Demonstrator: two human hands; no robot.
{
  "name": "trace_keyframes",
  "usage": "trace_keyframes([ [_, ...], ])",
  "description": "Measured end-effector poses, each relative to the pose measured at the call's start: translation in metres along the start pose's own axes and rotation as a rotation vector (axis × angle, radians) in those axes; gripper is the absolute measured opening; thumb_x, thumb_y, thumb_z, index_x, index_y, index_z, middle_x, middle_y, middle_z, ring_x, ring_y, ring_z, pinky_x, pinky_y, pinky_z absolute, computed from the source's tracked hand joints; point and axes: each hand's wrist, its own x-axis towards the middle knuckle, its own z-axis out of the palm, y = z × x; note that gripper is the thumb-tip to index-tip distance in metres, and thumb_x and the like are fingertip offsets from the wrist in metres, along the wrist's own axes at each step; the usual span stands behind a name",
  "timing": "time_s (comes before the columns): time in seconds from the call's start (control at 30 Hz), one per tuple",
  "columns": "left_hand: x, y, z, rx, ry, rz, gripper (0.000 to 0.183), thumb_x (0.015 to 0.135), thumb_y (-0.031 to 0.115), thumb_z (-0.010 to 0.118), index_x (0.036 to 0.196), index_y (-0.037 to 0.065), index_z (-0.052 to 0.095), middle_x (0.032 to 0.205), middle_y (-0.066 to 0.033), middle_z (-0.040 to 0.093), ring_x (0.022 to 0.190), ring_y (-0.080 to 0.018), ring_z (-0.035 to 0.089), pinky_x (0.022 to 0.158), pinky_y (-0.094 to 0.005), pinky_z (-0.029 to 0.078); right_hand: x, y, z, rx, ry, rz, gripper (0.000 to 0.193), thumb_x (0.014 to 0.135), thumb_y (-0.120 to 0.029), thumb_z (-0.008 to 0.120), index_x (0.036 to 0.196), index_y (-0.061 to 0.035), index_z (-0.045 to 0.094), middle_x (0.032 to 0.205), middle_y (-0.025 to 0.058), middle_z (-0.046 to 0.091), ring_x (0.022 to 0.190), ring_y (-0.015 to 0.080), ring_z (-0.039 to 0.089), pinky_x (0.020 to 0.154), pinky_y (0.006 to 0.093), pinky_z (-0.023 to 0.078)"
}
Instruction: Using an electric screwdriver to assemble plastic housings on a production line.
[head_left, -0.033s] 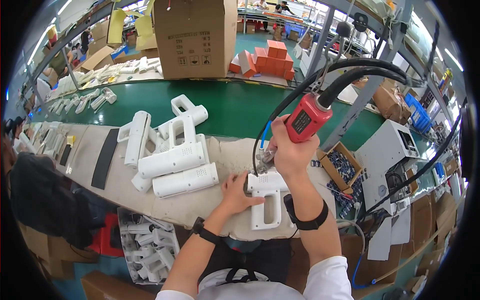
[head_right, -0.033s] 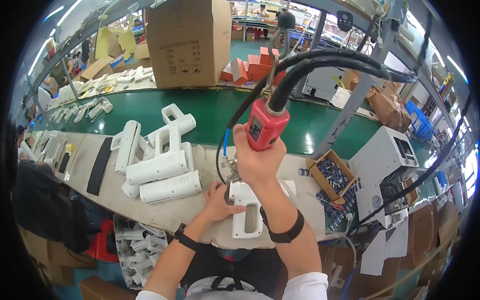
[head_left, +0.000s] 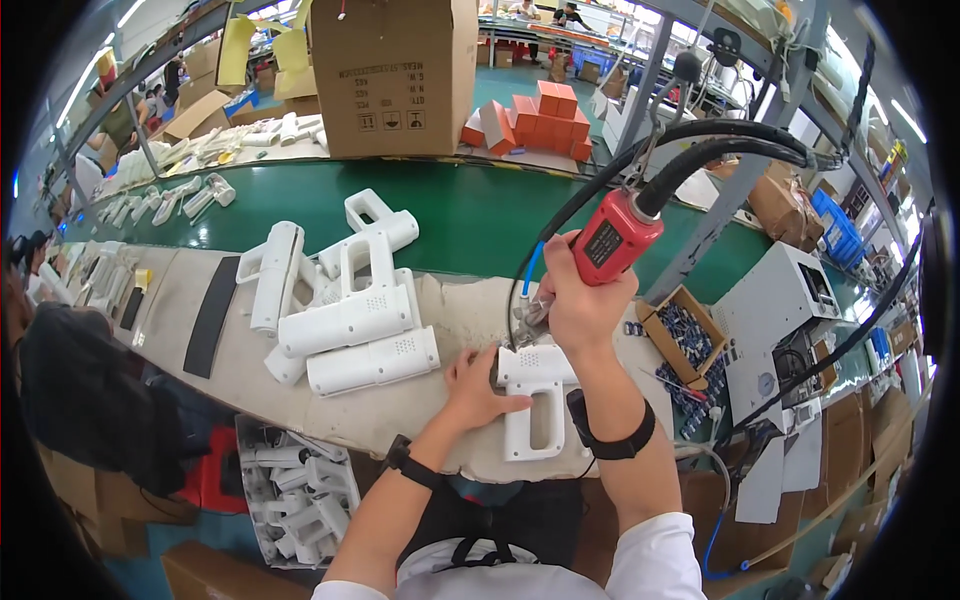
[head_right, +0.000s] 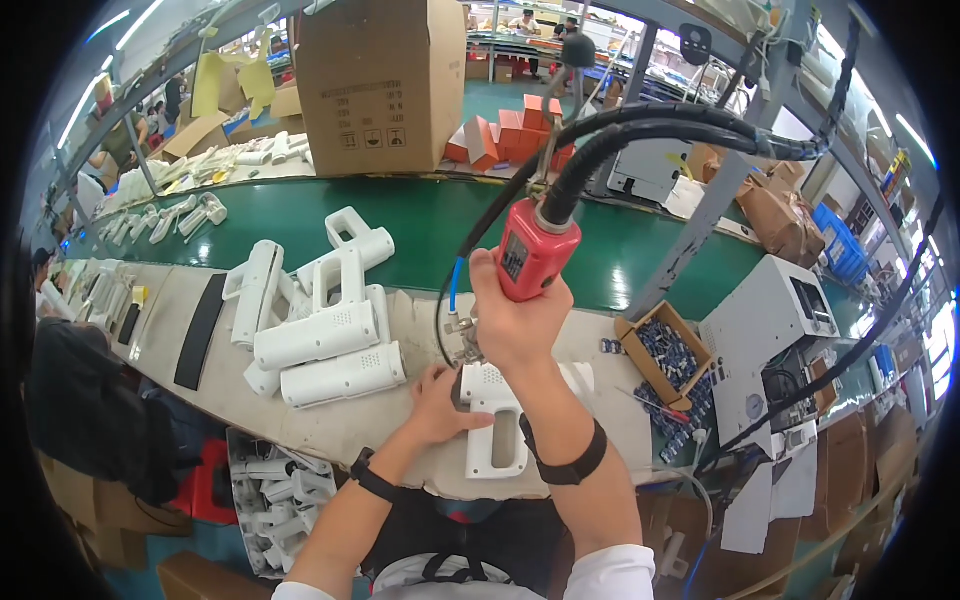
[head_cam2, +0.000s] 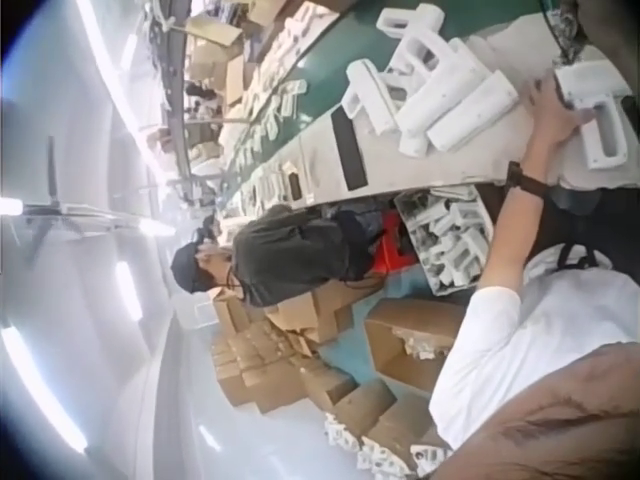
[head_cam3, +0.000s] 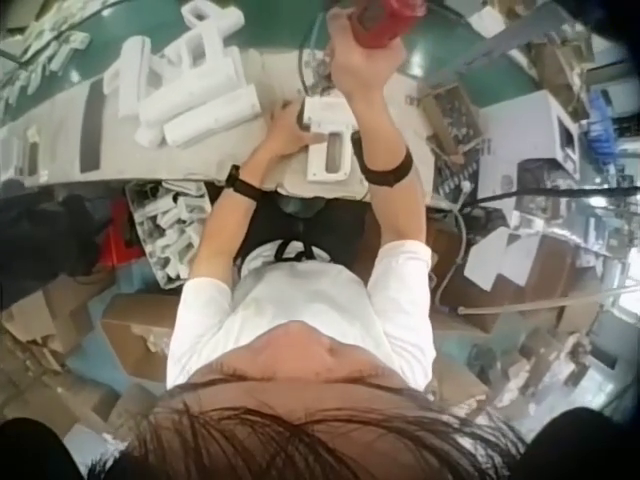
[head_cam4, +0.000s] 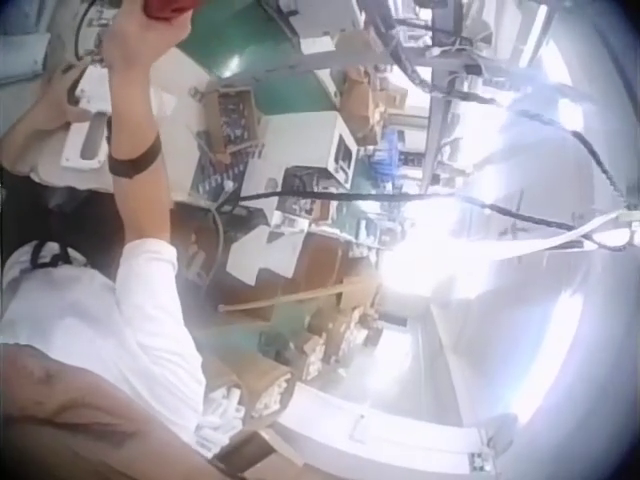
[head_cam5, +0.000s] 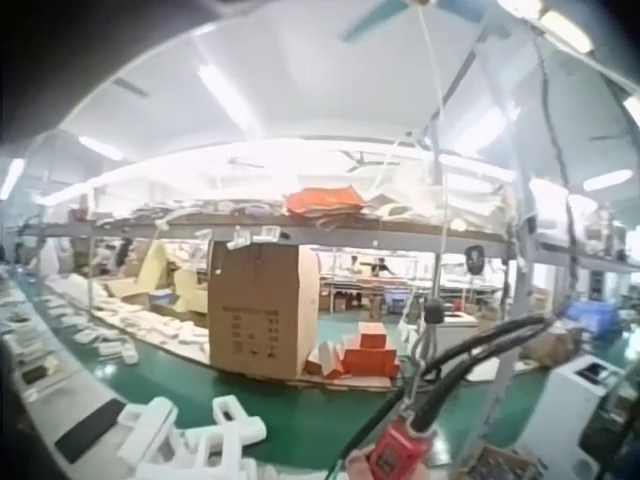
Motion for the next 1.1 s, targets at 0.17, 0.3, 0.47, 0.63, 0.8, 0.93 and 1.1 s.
trace_keyframes([
  [0.17, -0.001, 0.000, -0.001, -0.042, -0.002, -0.014, 0.108, 0.056, 0.055, 0.080, 0.139, 0.001, 0.036, 0.136, -0.0254, 0.041, 0.136, -0.0391, 0.020, 0.109, -0.0492, 0.010, 0.005, 0.025, 0.007, 0.018, -0.012, 0.041, 0.010, 0.082, -0.006, 0.065, 0.082, 0.0019, 0.058, 0.056, 0.0028, 0.054, 0.042, 0.0093, 0.050, 0.042, 0.0233, 0.039],
  [0.3, 0.002, -0.001, 0.000, -0.018, 0.003, 0.011, 0.107, 0.056, 0.055, 0.082, 0.136, 0.000, 0.038, 0.135, -0.0267, 0.034, 0.130, -0.0401, 0.026, 0.109, -0.0493, 0.012, 0.003, 0.049, 0.008, -0.011, -0.022, 0.113, 0.009, 0.083, -0.006, 0.064, 0.081, 0.0011, 0.058, 0.056, 0.0026, 0.054, 0.043, 0.0088, 0.049, 0.042, 0.0236, 0.039],
  [0.47, 0.006, -0.001, 0.005, -0.012, -0.012, 0.051, 0.102, 0.057, 0.056, 0.080, 0.133, 0.001, 0.041, 0.131, -0.0257, 0.043, 0.129, -0.0389, 0.028, 0.108, -0.0489, 0.013, -0.004, 0.055, 0.004, -0.091, -0.081, 0.051, 0.009, 0.083, -0.005, 0.063, 0.082, 0.0011, 0.057, 0.057, 0.0030, 0.054, 0.043, 0.0090, 0.051, 0.042, 0.0241, 0.041],
  [0.63, 0.007, 0.001, 0.013, -0.031, 0.097, 0.007, 0.103, 0.059, 0.057, 0.079, 0.136, 0.002, 0.039, 0.133, -0.0235, 0.044, 0.134, -0.0367, 0.026, 0.106, -0.0513, 0.011, -0.006, -0.009, -0.005, 0.018, -0.039, 0.001, 0.007, 0.082, -0.002, 0.062, 0.083, 0.0020, 0.056, 0.059, 0.0042, 0.055, 0.044, 0.0093, 0.052, 0.042, 0.0233, 0.041],
  [0.8, 0.000, 0.002, 0.007, 0.014, 0.062, 0.025, 0.109, 0.058, 0.058, 0.079, 0.141, 0.004, 0.033, 0.135, -0.0230, 0.043, 0.134, -0.0355, 0.026, 0.106, -0.0527, 0.011, -0.016, -0.019, -0.005, 0.012, -0.075, 0.010, 0.007, 0.082, -0.002, 0.062, 0.083, 0.0020, 0.057, 0.059, 0.0041, 0.055, 0.044, 0.0099, 0.052, 0.042, 0.0232, 0.040],
  [0.93, 0.003, -0.008, 0.017, 0.075, 0.063, 0.072, 0.110, 0.057, 0.060, 0.078, 0.139, 0.003, 0.034, 0.137, -0.0230, 0.040, 0.136, -0.0354, 0.023, 0.106, -0.0531, 0.010, -0.023, 0.000, -0.001, -0.017, -0.077, 0.068, 0.008, 0.082, -0.005, 0.063, 0.080, 0.0006, 0.057, 0.057, 0.0024, 0.054, 0.045, 0.0094, 0.052, 0.042, 0.0230, 0.041],
  [1.1, 0.008, -0.015, 0.027, 0.155, 0.060, 0.103, 0.111, 0.056, 0.063, 0.077, 0.138, 0.001, 0.035, 0.139, -0.0231, 0.038, 0.137, -0.0354, 0.021, 0.107, -0.0528, 0.010, -0.033, 0.040, -0.004, -0.095, -0.143, 0.123, 0.009, 0.083, -0.006, 0.064, 0.079, -0.0005, 0.057, 0.061, 0.0024, 0.056, 0.046, 0.0088, 0.053, 0.044, 0.0229, 0.042],
])
